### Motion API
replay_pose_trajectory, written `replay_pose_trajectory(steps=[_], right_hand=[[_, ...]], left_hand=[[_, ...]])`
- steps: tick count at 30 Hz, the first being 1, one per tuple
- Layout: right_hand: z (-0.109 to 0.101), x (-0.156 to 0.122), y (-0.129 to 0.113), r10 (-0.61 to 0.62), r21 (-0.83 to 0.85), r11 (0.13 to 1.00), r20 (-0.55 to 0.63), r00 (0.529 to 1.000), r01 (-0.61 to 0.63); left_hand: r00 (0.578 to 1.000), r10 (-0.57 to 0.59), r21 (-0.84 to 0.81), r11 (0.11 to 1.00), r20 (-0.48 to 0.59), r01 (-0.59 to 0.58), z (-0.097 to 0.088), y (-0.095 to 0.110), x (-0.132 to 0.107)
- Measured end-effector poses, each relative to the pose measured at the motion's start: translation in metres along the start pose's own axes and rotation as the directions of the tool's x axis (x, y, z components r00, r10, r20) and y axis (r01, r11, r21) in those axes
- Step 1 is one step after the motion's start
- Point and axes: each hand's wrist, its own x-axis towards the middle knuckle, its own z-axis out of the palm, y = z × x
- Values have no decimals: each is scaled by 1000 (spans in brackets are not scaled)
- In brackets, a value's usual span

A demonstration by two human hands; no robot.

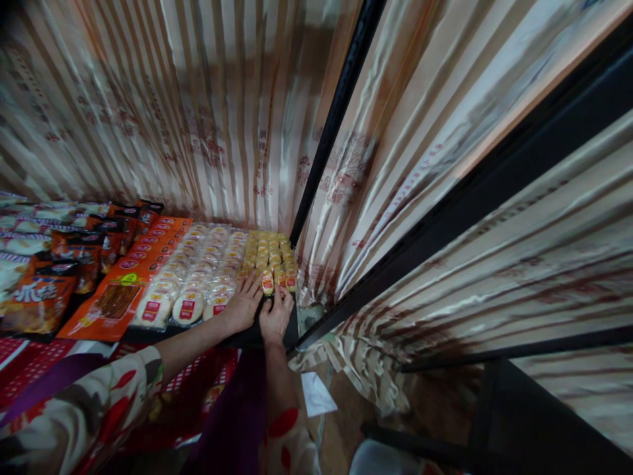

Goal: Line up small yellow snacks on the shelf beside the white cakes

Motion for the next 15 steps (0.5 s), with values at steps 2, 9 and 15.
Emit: replay_pose_trajectory(steps=[2, 9, 15], right_hand=[[0, 0, 0, 0, -2, 1000, 0, 1000, 0], [1, 0, 2, -9, -6, 1000, 24, 1000, 9], [1, 0, 2, 0, 2, 1000, 16, 1000, 0]], left_hand=[[1000, -2, 2, 1000, 3, 2, 0, 0, 0], [1000, 8, 6, 1000, 1, -8, 0, -1, -1], [1000, 9, -7, 1000, 5, -9, -1, -2, 0]])
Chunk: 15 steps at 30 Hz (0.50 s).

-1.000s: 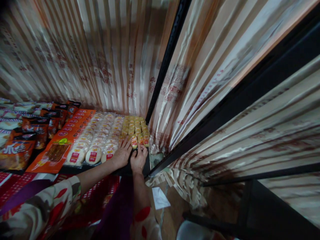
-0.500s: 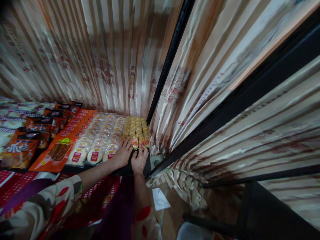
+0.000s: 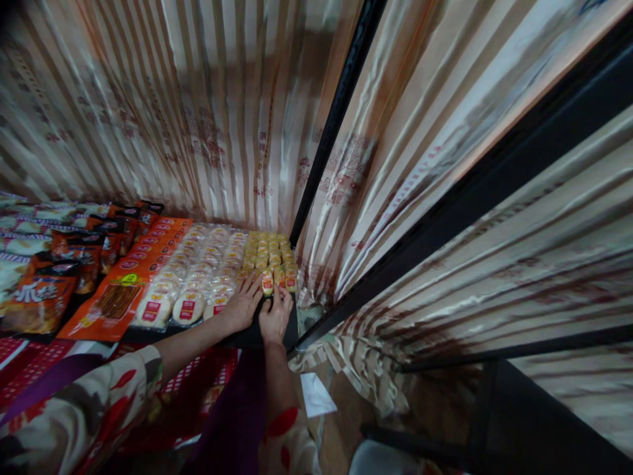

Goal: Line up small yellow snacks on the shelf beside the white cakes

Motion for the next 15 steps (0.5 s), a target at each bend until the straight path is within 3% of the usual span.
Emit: replay_pose_trajectory(steps=[15], right_hand=[[-1, -1, 0, 51, 50, 998, -22, 998, -50]], left_hand=[[1000, -23, 5, 1000, 1, 23, -1, 5, -1]])
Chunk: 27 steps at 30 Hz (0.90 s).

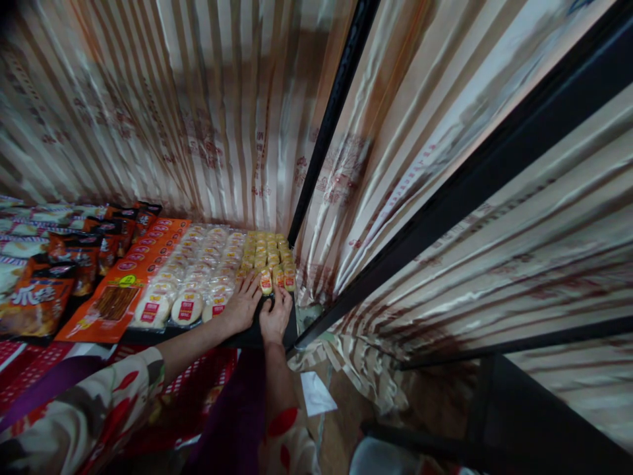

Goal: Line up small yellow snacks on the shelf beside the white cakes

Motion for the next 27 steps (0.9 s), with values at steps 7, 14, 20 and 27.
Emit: replay_pose_trajectory(steps=[7, 14, 20, 27], right_hand=[[-1, -1, 1, 8, 3, 1000, -1, 1000, -8], [-1, -1, 0, 1, 12, 1000, -3, 1000, -1], [0, -1, 2, 1, 12, 1000, -19, 1000, 0], [1, 1, 3, -41, -14, 999, -30, 999, 41]], left_hand=[[1000, -7, 4, 1000, -18, 7, 5, -1, 0], [1000, -11, 1, 1000, -14, 11, 6, 0, 0], [1000, -26, 4, 1000, -3, 26, 8, 2, 1], [999, -44, 35, 998, -12, 44, 15, 2, 2]])
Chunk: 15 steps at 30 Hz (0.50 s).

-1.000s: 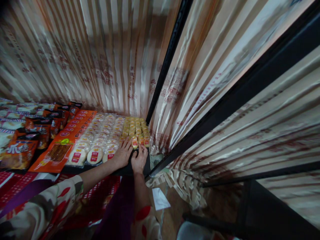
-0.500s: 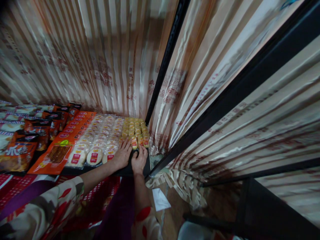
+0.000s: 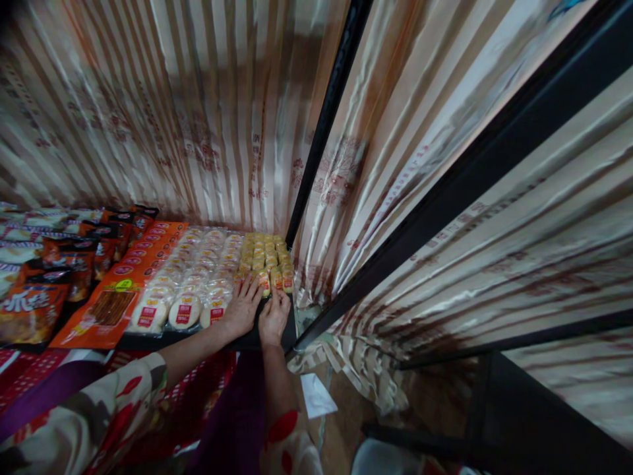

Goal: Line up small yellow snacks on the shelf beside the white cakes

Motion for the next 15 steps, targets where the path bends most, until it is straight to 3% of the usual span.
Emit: replay_pose_trajectory(steps=[15], right_hand=[[3, 10, 7, 28, 30, 999, -24, 999, -28]], left_hand=[[999, 27, -33, 999, -43, -29, 5, -2, 1]])
